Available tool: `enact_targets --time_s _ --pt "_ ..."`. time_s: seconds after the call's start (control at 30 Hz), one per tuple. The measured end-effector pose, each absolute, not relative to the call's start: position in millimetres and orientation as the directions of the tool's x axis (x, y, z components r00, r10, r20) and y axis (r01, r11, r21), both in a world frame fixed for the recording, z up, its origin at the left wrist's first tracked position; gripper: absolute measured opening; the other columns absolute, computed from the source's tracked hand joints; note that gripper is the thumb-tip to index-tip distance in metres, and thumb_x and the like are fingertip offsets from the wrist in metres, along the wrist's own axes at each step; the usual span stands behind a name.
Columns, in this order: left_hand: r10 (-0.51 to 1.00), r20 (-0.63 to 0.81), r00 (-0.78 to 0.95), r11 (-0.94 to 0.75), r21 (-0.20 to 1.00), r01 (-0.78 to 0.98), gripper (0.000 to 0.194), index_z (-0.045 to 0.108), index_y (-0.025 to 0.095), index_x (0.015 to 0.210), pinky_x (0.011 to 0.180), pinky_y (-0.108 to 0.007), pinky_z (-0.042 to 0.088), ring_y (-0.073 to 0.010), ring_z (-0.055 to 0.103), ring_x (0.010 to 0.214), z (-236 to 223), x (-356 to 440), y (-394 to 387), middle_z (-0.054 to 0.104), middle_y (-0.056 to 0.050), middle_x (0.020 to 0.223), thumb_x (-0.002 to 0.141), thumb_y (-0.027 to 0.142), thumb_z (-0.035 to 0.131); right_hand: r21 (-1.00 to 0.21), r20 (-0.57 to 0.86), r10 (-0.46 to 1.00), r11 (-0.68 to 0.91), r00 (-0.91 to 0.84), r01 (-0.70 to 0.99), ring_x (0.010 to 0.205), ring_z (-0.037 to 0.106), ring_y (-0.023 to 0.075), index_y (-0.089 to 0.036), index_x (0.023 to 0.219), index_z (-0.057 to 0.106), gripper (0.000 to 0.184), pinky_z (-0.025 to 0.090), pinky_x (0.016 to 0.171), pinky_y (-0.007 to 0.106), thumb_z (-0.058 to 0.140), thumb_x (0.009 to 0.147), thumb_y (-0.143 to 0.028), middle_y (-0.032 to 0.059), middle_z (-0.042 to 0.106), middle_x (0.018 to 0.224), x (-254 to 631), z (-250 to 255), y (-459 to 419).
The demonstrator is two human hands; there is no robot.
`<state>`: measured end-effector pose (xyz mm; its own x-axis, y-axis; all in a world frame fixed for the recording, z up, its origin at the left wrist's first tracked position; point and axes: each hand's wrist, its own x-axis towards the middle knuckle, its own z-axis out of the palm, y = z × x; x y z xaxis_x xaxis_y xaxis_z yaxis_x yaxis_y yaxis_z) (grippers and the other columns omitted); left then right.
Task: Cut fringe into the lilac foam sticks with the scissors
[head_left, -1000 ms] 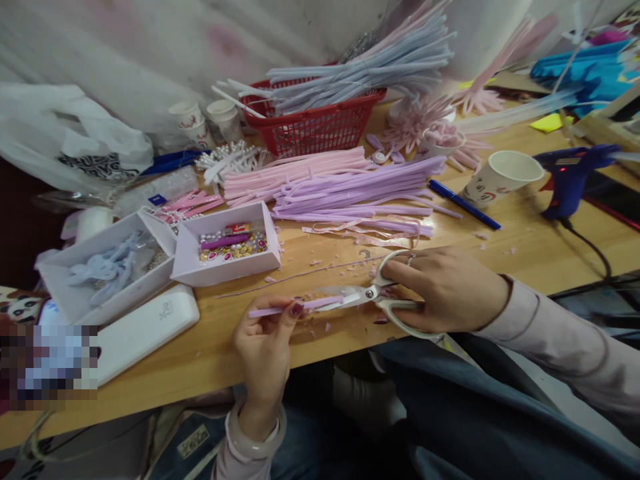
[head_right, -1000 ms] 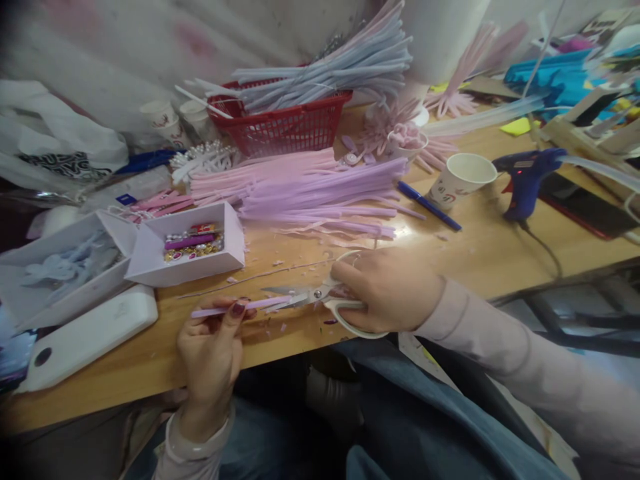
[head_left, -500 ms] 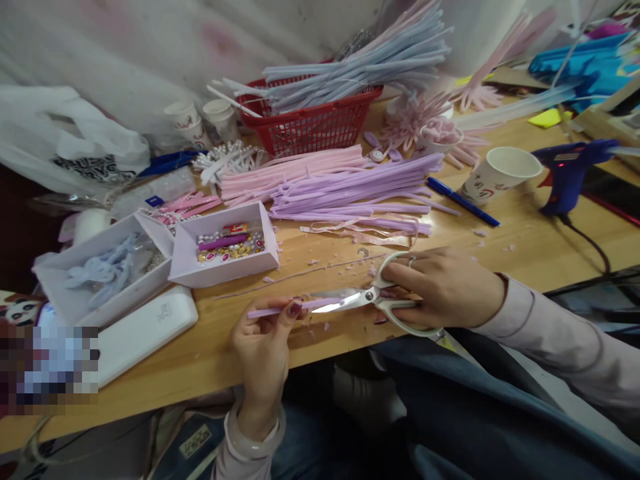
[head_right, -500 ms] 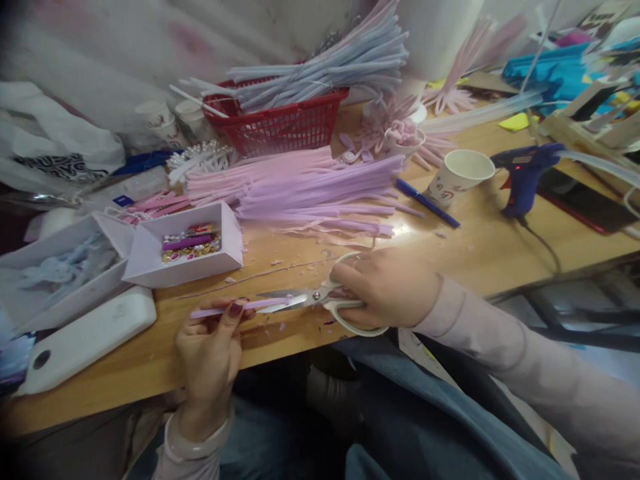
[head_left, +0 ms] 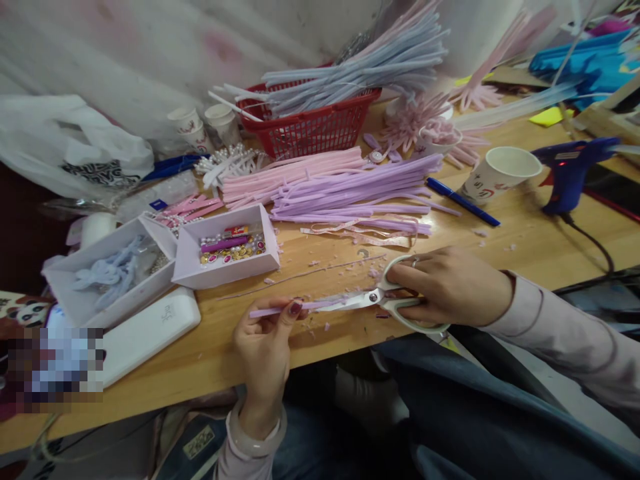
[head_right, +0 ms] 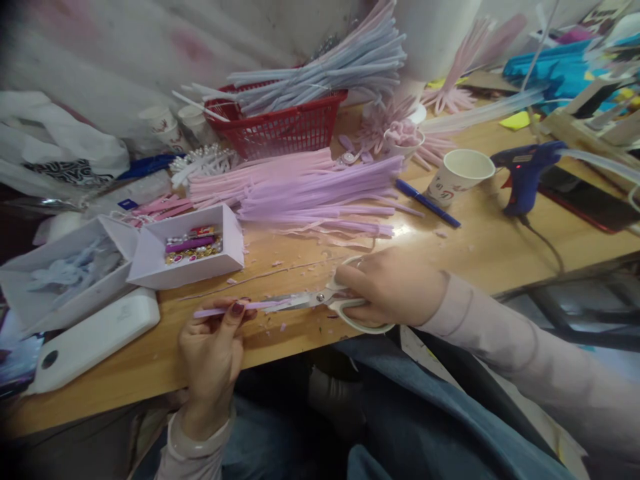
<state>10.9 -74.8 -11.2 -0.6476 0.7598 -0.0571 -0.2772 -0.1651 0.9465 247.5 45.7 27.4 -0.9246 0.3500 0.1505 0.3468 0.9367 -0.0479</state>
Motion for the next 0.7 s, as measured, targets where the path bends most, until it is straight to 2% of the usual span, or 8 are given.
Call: enact_targets --time_s 0.13,0.3,0.4,0.57,0.7 --pt "0.753 -0.048 -0.656 -0.163 0.952 -0.257 0.025 0.069 0.016 0.068 0.054 -0.017 0.058 -0.0101 0.069 0.051 -12.3 10.3 -74.2 0.072 0.002 0.062 0.059 0.028 0.089 -0.023 0.185 0.364 0.93 -0.913 0.366 0.049 0.046 0.0137 -0.02 0.082 0.055 0.03 0.023 0.053 0.03 0.041 0.094 -0.043 0.0012 0.056 0.058 251.0 21.4 46.8" --pt "0.745 -0.061 -0.664 -0.147 0.956 -0.253 0.027 0.068 0.015 0.068 0.054 -0.017 0.057 -0.0097 0.068 0.05 -11.0 10.4 -74.1 0.072 0.002 0.061 0.058 0.028 0.089 -0.057 0.247 0.41 0.911 -0.878 0.409 0.049 0.047 0.0143 -0.021 0.079 0.055 0.031 0.021 0.053 0.031 0.043 0.093 -0.045 0.0009 0.054 0.056 255.6 17.9 48.9" --pt "0.742 -0.068 -0.667 -0.138 0.958 -0.251 0.028 0.068 0.015 0.067 0.054 -0.016 0.057 -0.0097 0.067 0.05 -9.9 10.6 -74.0 0.071 0.001 0.06 0.058 0.03 0.089 -0.062 0.23 0.408 0.912 -0.883 0.405 0.052 0.049 0.0149 -0.021 0.081 0.056 0.028 0.021 0.053 0.03 0.044 0.093 -0.043 0.0011 0.056 0.058 257.0 22.5 50.1" --pt "0.746 -0.062 -0.663 -0.147 0.956 -0.255 0.028 0.068 0.015 0.067 0.053 -0.016 0.057 -0.0094 0.067 0.049 -10.1 10.9 -73.3 0.071 0.002 0.06 0.057 0.03 0.09 -0.069 0.191 0.466 0.884 -0.864 0.462 0.058 0.053 0.0159 -0.02 0.085 0.055 0.024 0.027 0.057 0.03 0.05 0.084 -0.044 0.0034 0.063 0.071 254.3 33.9 46.8" --pt "0.751 -0.036 -0.659 -0.152 0.962 -0.226 0.029 0.066 0.016 0.067 0.054 -0.018 0.058 -0.0106 0.068 0.051 -10.9 11.0 -74.0 0.071 0.002 0.061 0.056 0.028 0.09 -0.055 0.153 0.438 0.899 -0.886 0.434 0.057 0.053 0.0157 -0.02 0.083 0.056 0.023 0.027 0.057 0.03 0.049 0.085 -0.042 0.0038 0.063 0.07 248.1 38.8 42.0"
